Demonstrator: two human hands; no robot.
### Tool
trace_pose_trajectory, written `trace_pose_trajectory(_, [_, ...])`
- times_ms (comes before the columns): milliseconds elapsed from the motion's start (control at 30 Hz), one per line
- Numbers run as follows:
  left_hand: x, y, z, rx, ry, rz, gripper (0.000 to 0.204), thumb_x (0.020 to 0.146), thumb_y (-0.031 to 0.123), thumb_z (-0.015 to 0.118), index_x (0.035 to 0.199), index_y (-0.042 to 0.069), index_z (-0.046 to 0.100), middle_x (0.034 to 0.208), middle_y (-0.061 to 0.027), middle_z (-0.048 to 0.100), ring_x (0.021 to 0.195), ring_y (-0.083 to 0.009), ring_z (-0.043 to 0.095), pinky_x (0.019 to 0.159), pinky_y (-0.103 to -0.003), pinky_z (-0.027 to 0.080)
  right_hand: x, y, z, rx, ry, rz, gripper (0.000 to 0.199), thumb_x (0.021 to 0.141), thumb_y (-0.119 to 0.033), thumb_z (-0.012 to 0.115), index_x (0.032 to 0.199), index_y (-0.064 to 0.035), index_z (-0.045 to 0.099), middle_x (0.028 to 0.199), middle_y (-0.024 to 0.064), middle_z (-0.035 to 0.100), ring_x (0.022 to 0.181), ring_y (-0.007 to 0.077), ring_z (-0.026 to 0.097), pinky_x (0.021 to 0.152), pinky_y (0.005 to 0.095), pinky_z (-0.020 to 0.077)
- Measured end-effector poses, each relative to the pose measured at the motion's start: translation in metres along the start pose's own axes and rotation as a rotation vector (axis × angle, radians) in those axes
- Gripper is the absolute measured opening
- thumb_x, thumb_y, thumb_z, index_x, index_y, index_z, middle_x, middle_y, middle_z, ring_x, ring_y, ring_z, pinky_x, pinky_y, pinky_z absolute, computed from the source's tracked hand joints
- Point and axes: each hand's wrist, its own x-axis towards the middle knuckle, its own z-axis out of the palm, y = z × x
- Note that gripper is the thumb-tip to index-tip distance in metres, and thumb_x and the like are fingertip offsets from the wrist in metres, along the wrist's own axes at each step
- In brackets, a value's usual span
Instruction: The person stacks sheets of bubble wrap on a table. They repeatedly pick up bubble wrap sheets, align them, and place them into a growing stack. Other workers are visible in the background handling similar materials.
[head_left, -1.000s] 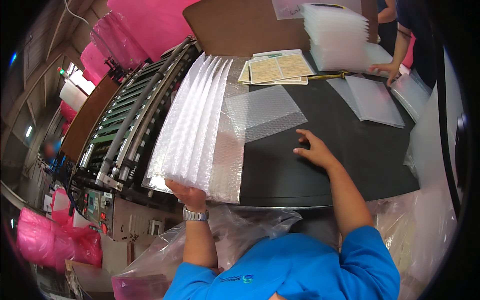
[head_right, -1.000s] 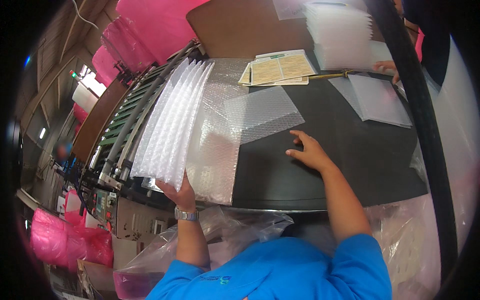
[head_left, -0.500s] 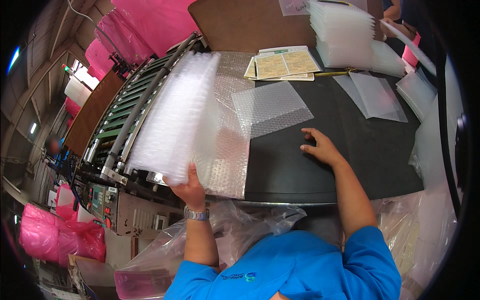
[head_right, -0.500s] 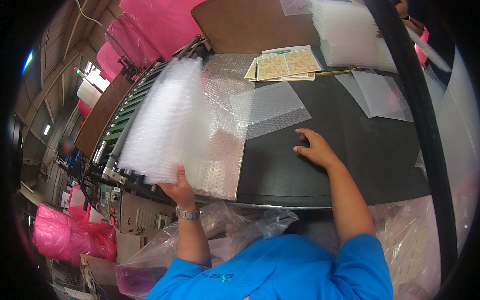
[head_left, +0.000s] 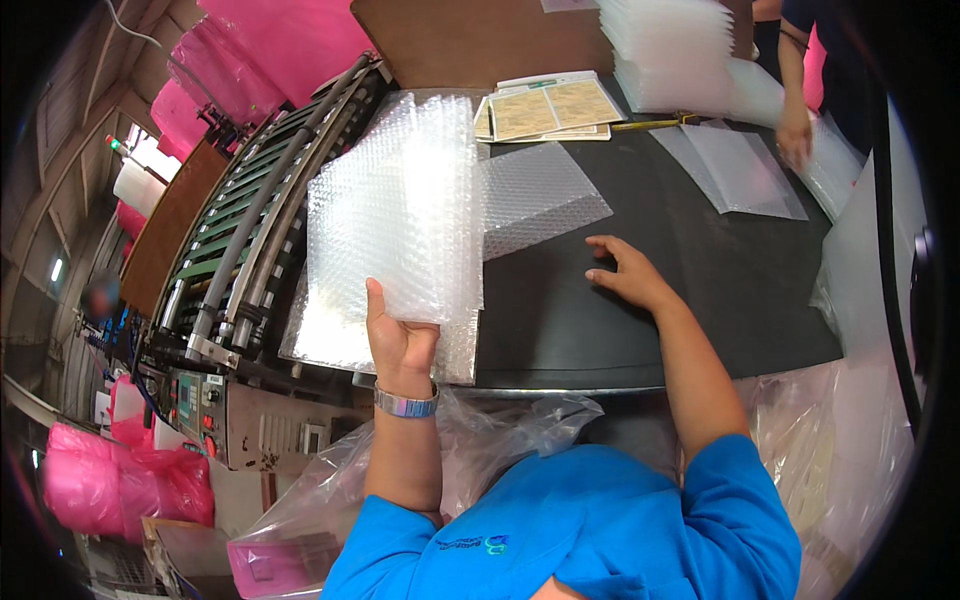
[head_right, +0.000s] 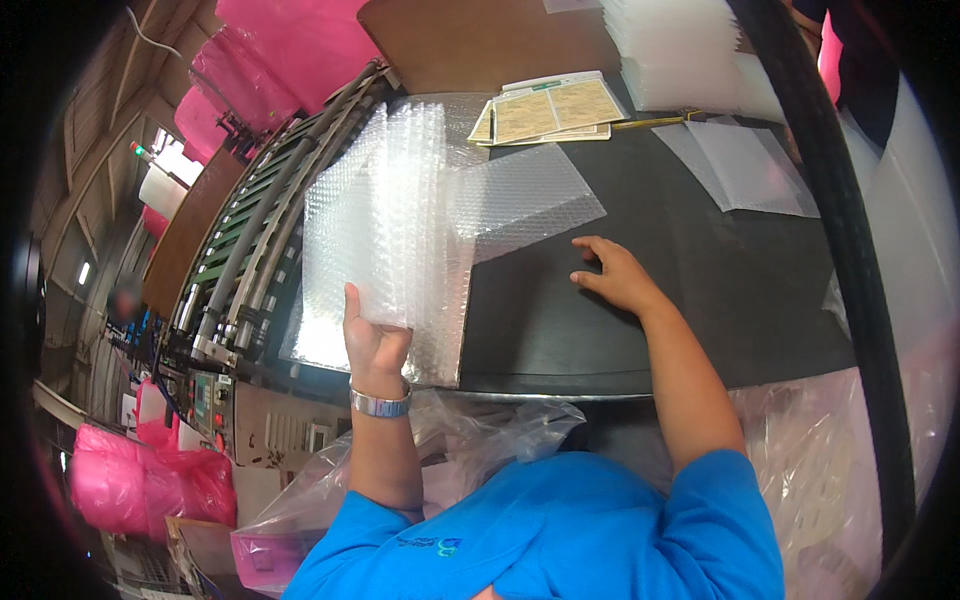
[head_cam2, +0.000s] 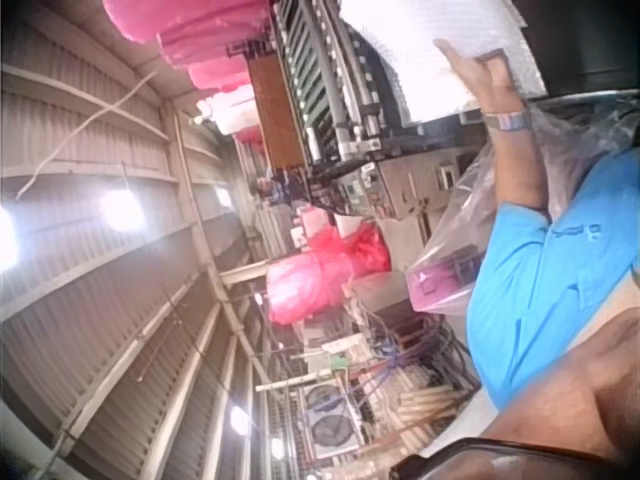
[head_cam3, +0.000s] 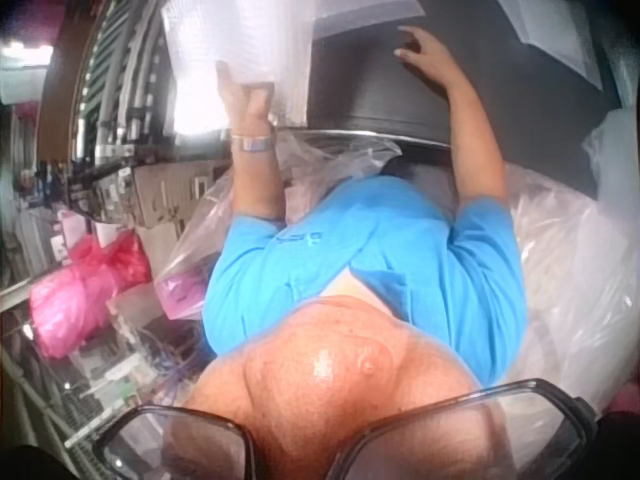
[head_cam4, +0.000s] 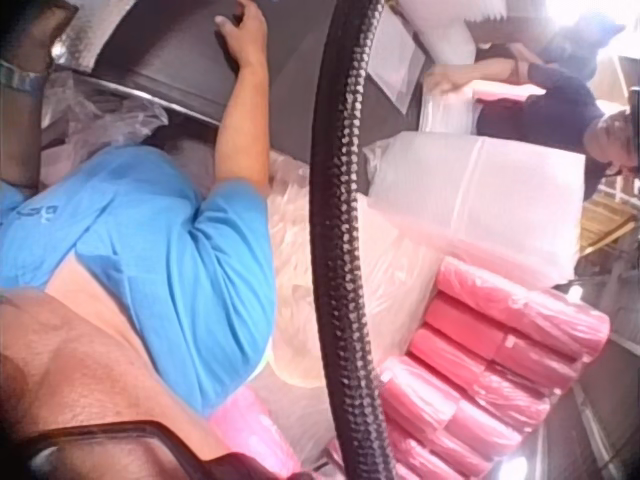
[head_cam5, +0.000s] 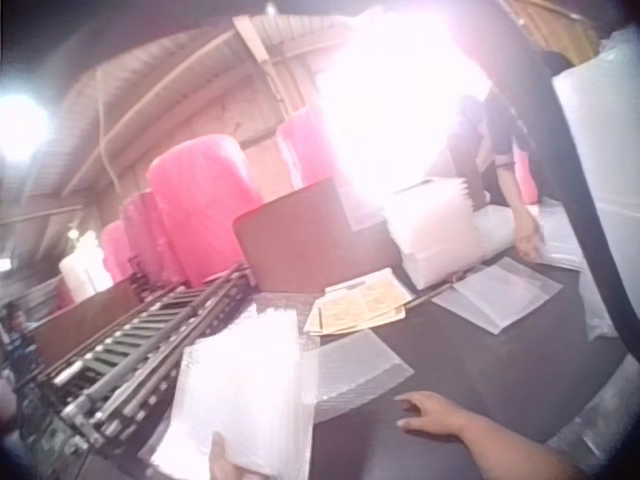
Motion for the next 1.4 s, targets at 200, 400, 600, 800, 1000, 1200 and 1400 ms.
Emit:
trace_pose_trajectory(200, [0.000,-0.002,0.008,0.007,0.026,-0.004,0.049,0.092,0.037,0.041,0.127,0.003,0.037,0.126,-0.0108,0.046,0.111,-0.0265,0.048,0.094,-0.041,0.041,0.002,0.003,0.006,0.322,0.006,0.047,0.056,0.079,-0.034,0.064,0.125,-0.0085,0.045,0.113,0.0155,0.052,0.109,0.0255,0.048,0.094,0.0335,0.0356])
trace_pose_trajectory(400, [-0.025,-0.060,-0.004,0.291,0.026,0.105,0.050,0.091,0.035,0.044,0.124,-0.003,0.036,0.124,-0.0126,0.046,0.112,-0.0249,0.046,0.092,-0.041,0.042,-0.035,-0.058,0.051,1.184,-0.157,0.183,0.112,0.062,-0.067,0.063,0.141,-0.0152,0.002,0.130,0.0152,0.037,0.117,0.0245,0.040,0.093,0.0499,0.0321])
trace_pose_trajectory(600, [-0.050,-0.106,-0.022,0.462,-0.068,-0.102,0.059,0.088,0.042,0.047,0.126,0.000,0.031,0.126,-0.0131,0.042,0.113,-0.0240,0.045,0.089,-0.039,0.043,-0.034,-0.062,0.047,1.162,0.245,0.070,0.056,0.074,-0.003,0.060,0.123,-0.0005,0.033,0.113,0.0130,0.050,0.104,0.0205,0.049,0.090,0.0343,0.0396])
trace_pose_trajectory(800, [-0.047,-0.103,-0.036,0.747,-0.226,-0.071,0.056,0.088,0.038,0.050,0.130,0.010,0.026,0.118,-0.0094,0.040,0.104,-0.0188,0.047,0.083,-0.035,0.045,-0.027,-0.031,-0.034,1.280,0.517,-0.049,0.058,0.073,-0.004,0.064,0.123,-0.0016,0.033,0.112,0.0141,0.051,0.102,0.0276,0.052,0.088,0.0419,0.0431])
trace_pose_trajectory(1000, [-0.044,-0.106,-0.053,0.821,-0.198,-0.044,0.045,0.086,0.013,0.055,0.124,0.005,0.033,0.114,-0.0092,0.041,0.097,-0.0139,0.048,0.081,-0.027,0.045,-0.018,0.064,-0.164,0.956,1.045,-0.138,0.053,0.075,-0.011,0.065,0.120,0.0016,0.039,0.111,0.0152,0.051,0.099,0.0298,0.053,0.086,0.0436,0.0446])
trace_pose_trajectory(1200, [-0.045,-0.107,-0.052,0.827,-0.216,-0.040,0.041,0.085,0.008,0.055,0.122,0.003,0.037,0.112,-0.0078,0.042,0.094,-0.0116,0.048,0.081,-0.026,0.045,-0.048,0.132,-0.197,0.890,1.249,0.432,0.055,0.076,-0.008,0.067,0.122,-0.0005,0.038,0.111,0.0175,0.052,0.097,0.0339,0.055,0.079,0.0519,0.0471])
trace_pose_trajectory(1400, [-0.044,-0.107,-0.055,0.831,-0.227,-0.045,0.042,0.085,0.009,0.055,0.122,0.003,0.036,0.113,-0.0081,0.041,0.093,-0.0123,0.048,0.081,-0.026,0.045,-0.056,0.108,-0.200,1.103,1.194,0.336,0.051,0.081,-0.017,0.063,0.122,-0.0006,0.038,0.113,0.0180,0.051,0.106,0.0292,0.052,0.085,0.0453,0.0453])
